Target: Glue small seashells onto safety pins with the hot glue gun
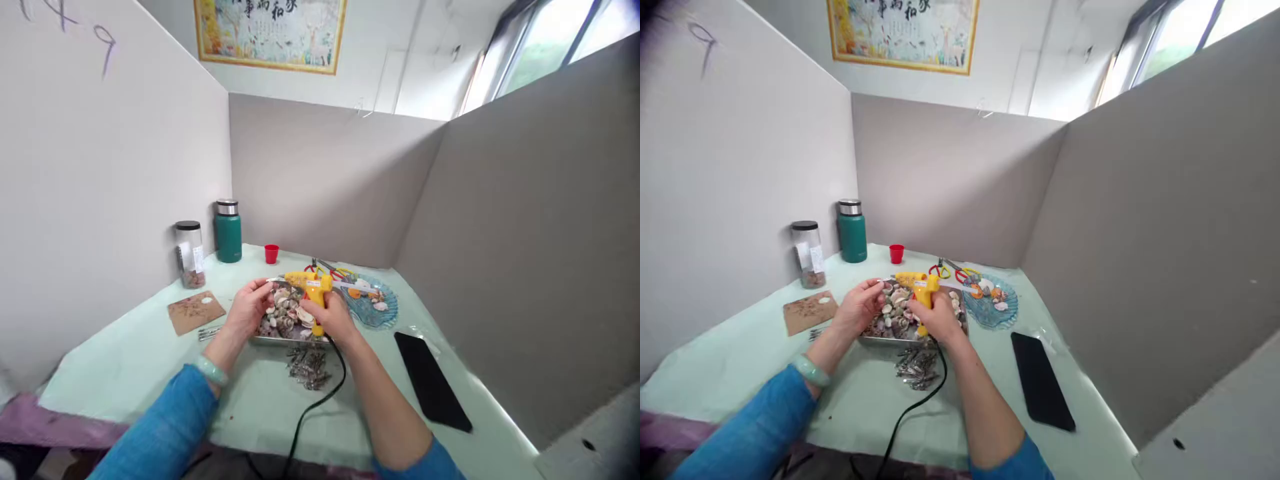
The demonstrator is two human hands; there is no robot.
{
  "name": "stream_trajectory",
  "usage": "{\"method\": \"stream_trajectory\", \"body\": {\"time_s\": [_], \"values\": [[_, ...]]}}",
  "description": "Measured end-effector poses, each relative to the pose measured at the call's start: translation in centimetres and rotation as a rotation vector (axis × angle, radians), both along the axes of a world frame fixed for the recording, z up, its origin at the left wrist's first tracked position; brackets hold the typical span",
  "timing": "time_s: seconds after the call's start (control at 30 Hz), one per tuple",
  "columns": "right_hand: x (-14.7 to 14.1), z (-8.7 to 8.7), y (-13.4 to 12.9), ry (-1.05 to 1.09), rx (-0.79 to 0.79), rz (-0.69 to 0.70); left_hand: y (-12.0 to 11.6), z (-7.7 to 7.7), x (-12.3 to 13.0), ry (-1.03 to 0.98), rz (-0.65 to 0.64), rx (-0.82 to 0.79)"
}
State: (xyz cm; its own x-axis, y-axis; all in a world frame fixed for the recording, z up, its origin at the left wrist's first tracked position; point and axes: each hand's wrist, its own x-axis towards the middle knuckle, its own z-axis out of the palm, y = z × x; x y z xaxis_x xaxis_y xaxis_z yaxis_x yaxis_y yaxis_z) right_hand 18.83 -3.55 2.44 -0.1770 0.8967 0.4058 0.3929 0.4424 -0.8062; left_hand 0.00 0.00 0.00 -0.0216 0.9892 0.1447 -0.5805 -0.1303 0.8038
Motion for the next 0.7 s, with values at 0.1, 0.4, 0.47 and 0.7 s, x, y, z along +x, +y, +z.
{"method": "stream_trajectory", "body": {"time_s": [0.1, 0.4, 0.47, 0.7], "values": [[-0.02, -0.06, -0.12, -0.018, -0.002, 0.002, 0.17, -0.1, -0.03, -0.003, 0.004, -0.004], [-0.19, 0.47, -0.7, -0.017, -0.023, -0.023, 0.06, -0.01, 0.02, 0.001, 0.011, 0.004], [-0.2, 0.55, -0.74, -0.02, -0.021, -0.026, 0.1, -0.04, -0.03, 0.002, 0.009, 0.005], [-0.18, 0.47, -0.67, -0.016, -0.023, -0.034, 0.15, -0.14, -0.08, 0.015, -0.001, 0.015]]}}
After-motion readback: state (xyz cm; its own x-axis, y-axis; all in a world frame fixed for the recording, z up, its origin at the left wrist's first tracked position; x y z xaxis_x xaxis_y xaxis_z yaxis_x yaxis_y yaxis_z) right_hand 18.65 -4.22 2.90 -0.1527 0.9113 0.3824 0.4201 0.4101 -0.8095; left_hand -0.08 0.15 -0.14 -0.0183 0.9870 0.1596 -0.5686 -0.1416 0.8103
